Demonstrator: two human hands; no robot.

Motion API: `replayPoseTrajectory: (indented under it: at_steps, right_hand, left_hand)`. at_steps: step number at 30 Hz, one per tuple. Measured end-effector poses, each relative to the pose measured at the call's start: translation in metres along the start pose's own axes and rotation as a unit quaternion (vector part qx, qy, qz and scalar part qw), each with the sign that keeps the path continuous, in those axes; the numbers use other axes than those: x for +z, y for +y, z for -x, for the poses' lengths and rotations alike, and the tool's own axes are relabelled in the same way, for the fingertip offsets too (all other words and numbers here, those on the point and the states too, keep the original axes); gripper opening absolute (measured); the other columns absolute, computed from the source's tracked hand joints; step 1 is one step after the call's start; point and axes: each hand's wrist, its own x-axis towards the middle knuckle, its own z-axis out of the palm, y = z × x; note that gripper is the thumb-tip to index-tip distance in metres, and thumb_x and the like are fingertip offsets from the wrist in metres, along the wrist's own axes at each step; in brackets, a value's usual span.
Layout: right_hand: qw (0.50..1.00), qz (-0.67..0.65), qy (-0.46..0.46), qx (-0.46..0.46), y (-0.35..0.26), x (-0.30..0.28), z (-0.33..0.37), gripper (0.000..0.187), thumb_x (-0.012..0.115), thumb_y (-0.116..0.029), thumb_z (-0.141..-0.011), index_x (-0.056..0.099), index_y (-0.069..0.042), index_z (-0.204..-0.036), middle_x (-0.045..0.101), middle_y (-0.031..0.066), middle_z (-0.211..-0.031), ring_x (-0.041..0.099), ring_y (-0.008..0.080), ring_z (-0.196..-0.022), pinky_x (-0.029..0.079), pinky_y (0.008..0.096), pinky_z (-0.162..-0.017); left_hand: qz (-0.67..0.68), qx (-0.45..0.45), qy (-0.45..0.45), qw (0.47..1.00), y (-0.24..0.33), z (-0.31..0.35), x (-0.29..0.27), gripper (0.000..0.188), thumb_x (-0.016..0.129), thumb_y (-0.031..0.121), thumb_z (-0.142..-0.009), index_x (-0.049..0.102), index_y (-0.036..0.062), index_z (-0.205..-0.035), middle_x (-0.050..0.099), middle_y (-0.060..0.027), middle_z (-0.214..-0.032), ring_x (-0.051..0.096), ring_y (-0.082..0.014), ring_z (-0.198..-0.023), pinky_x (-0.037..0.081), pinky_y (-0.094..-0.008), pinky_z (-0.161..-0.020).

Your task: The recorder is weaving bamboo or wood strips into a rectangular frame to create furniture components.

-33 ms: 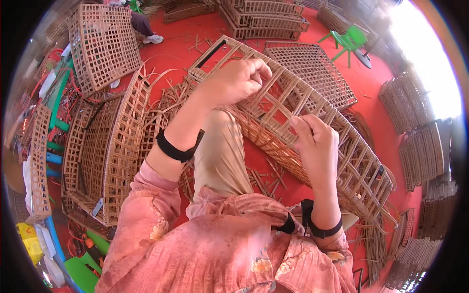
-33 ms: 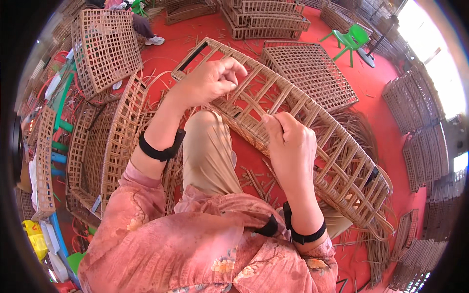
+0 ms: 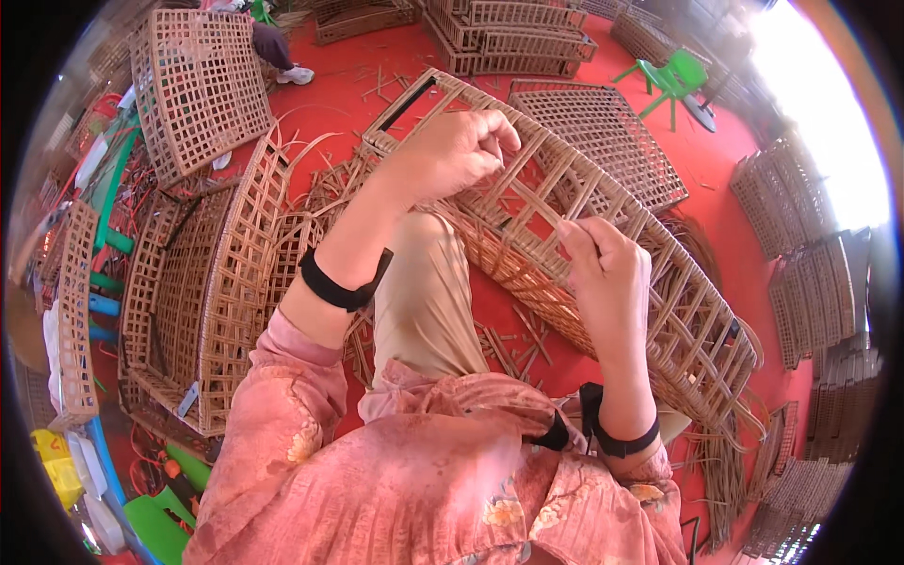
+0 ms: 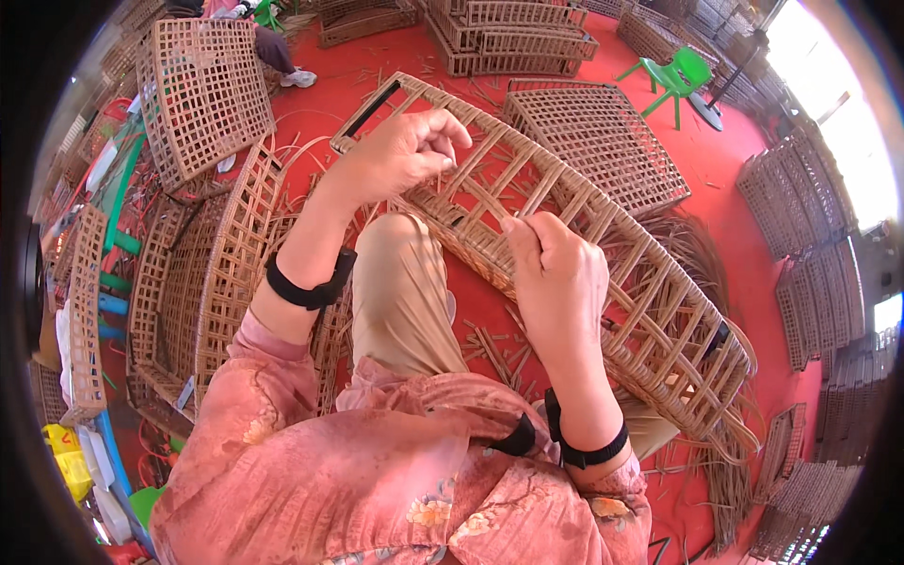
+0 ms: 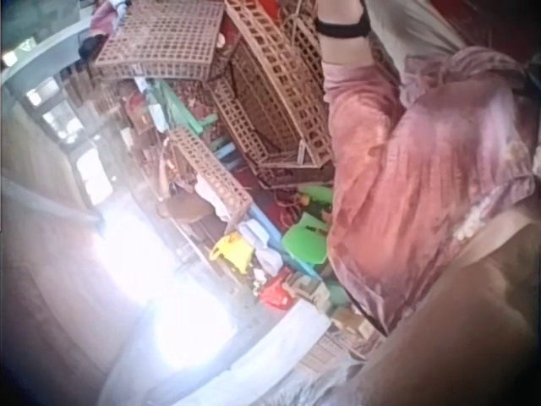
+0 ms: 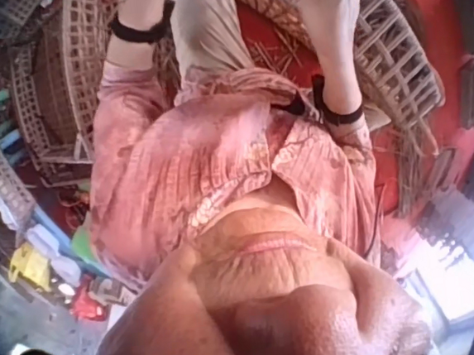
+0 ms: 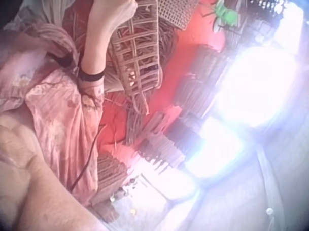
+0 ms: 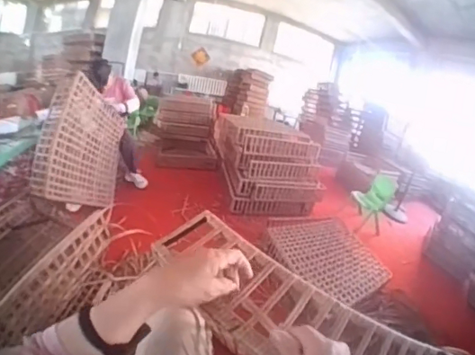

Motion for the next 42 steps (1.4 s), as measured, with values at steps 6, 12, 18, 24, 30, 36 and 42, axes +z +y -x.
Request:
replayPoseTrajectory:
  at_steps: [6,12,18,24,30,36,42]
  right_hand:
    - [0.987,0.096,-0.007,-0.130,-0.012,0.022,-0.023,0.028,0.061,-0.031,-0.093,0.071,-0.006,-0.086,0.066,0.0167,-0.071,0.066,0.0366,-0.070,0.050,0.0461,-0.068]
    - [0.981,0.135,-0.017,-0.140,-0.019,0.024,-0.038,0.030,0.060,-0.030,-0.092,0.070,-0.004,-0.083,0.066,0.0181,-0.072,0.066,0.0374,-0.072,0.050,0.0475,-0.070]
    - [0.981,0.157,-0.027,-0.113,-0.018,0.039,-0.050,0.030,0.060,-0.028,-0.091,0.069,-0.002,-0.081,0.066,0.0200,-0.072,0.067,0.0386,-0.076,0.050,0.0494,-0.072]
    - [0.977,0.188,-0.009,-0.100,-0.022,0.045,-0.051,0.031,0.060,-0.028,-0.091,0.068,0.000,-0.081,0.067,0.0204,-0.074,0.067,0.0397,-0.077,0.050,0.0506,-0.073]
    - [0.971,0.217,0.019,-0.099,-0.030,0.042,-0.048,0.026,0.063,-0.027,-0.090,0.068,-0.002,-0.087,0.069,0.0193,-0.082,0.068,0.0383,-0.081,0.051,0.0499,-0.075]
    - [0.962,0.121,0.105,-0.219,-0.048,0.049,-0.056,0.032,0.069,-0.022,-0.085,0.066,-0.001,-0.109,0.067,0.0169,-0.099,0.066,0.0337,-0.085,0.050,0.0445,-0.081]
    - [0.937,-0.137,0.025,-0.319,-0.092,0.098,-0.113,0.037,0.066,-0.025,-0.090,0.066,0.001,-0.116,0.070,0.0135,-0.099,0.068,0.0238,-0.084,0.052,0.0372,-0.079]
  left_hand:
    - [-0.104,0.057,0.153,0.981,-0.011,0.004,-0.008,0.018,0.062,0.004,-0.088,0.069,0.0068,-0.105,0.064,-0.0032,-0.086,0.062,-0.0129,-0.077,0.050,-0.0286,-0.072]
    - [-0.293,0.111,0.225,0.922,-0.025,0.008,0.002,0.011,0.063,0.007,-0.087,0.073,0.0099,-0.092,0.063,-0.0066,-0.088,0.065,-0.0241,-0.084,0.053,-0.0360,-0.076]
    - [-0.248,0.119,0.230,0.934,-0.037,0.003,-0.009,0.023,0.062,0.012,-0.090,0.067,0.0119,-0.112,0.064,-0.0089,-0.089,0.066,-0.0260,-0.087,0.052,-0.0392,-0.077]
    - [-0.171,-0.010,0.034,0.985,-0.030,-0.009,-0.050,0.037,0.059,0.014,-0.092,0.056,0.0087,-0.129,0.064,-0.0061,-0.087,0.063,-0.0166,-0.082,0.050,-0.0339,-0.073]
    - [0.050,0.013,-0.025,0.998,-0.045,-0.018,-0.065,0.027,0.060,0.008,-0.091,0.063,0.0038,-0.117,0.061,0.0020,-0.086,0.057,-0.0087,-0.077,0.049,-0.0264,-0.073]
    - [-0.124,0.096,0.202,0.967,-0.028,0.006,-0.110,0.013,0.060,0.009,-0.094,0.064,0.0055,-0.107,0.062,0.0023,-0.084,0.058,-0.0063,-0.080,0.050,-0.0235,-0.075]
    - [-0.133,0.197,0.309,0.921,0.063,0.051,-0.164,0.007,0.057,0.001,-0.093,0.056,0.0027,-0.100,0.057,0.0010,-0.086,0.055,-0.0058,-0.076,0.046,-0.0192,-0.070]
